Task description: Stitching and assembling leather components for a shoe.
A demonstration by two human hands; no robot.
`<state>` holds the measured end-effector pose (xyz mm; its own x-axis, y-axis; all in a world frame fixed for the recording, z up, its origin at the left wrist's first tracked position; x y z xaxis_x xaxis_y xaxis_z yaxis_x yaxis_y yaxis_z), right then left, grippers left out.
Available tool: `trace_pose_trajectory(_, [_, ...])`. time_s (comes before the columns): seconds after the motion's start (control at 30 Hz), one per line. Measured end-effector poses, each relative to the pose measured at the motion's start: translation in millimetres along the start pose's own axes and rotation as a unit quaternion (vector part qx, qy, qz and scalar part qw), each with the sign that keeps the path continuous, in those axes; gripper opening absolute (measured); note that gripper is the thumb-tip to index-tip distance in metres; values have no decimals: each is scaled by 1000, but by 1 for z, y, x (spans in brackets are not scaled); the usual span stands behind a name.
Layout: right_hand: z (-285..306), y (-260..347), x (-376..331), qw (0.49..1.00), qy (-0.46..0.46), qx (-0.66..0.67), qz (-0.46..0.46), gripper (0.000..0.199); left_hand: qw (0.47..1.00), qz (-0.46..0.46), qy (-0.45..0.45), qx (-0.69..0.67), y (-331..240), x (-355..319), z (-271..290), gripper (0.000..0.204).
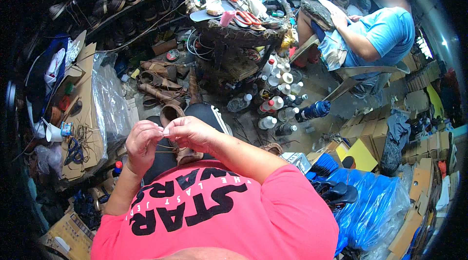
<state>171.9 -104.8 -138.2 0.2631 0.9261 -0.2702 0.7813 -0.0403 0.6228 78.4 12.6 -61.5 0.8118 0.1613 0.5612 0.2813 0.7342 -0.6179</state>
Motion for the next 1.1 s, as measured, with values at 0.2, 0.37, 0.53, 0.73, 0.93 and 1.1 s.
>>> trace_pose_trajectory(0.2, [1,5,1,990,-10,-130,62,17,998,64,15,-14,5,-3,1,15])
trace_pose_trajectory(0.37, [-4,15,-5,963,8,-239,124,18,986,157,55,-29,16,-8,-3,12])
trace_pose_trajectory(0.53, [-1,21,-5,902,29,-388,187,19,863,414,121,-263,44,-24,-19,7])
trace_pose_trajectory(0.73, [6,7,2,988,54,-81,120,20,775,397,79,-486,51,-27,-33,11])
trace_pose_trajectory(0.93, [14,9,2,984,2,-122,127,21,968,206,57,-131,35,-12,-16,9])
trace_pose_trajectory(1.1, [10,9,1,981,9,-147,127,19,983,162,46,-72,25,-4,-10,9])
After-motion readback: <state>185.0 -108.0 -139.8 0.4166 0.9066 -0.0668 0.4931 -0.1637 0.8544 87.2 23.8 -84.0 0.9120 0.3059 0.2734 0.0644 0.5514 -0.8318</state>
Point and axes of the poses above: each hand's wrist, its own x-axis towards the middle knuckle, its own z-axis out of the back of the hand, y = z × x, the point moved 4 cm from there along x, towards the middle knuckle, and after that the axes turned 8 degrees about z, right-handed, at the moved point
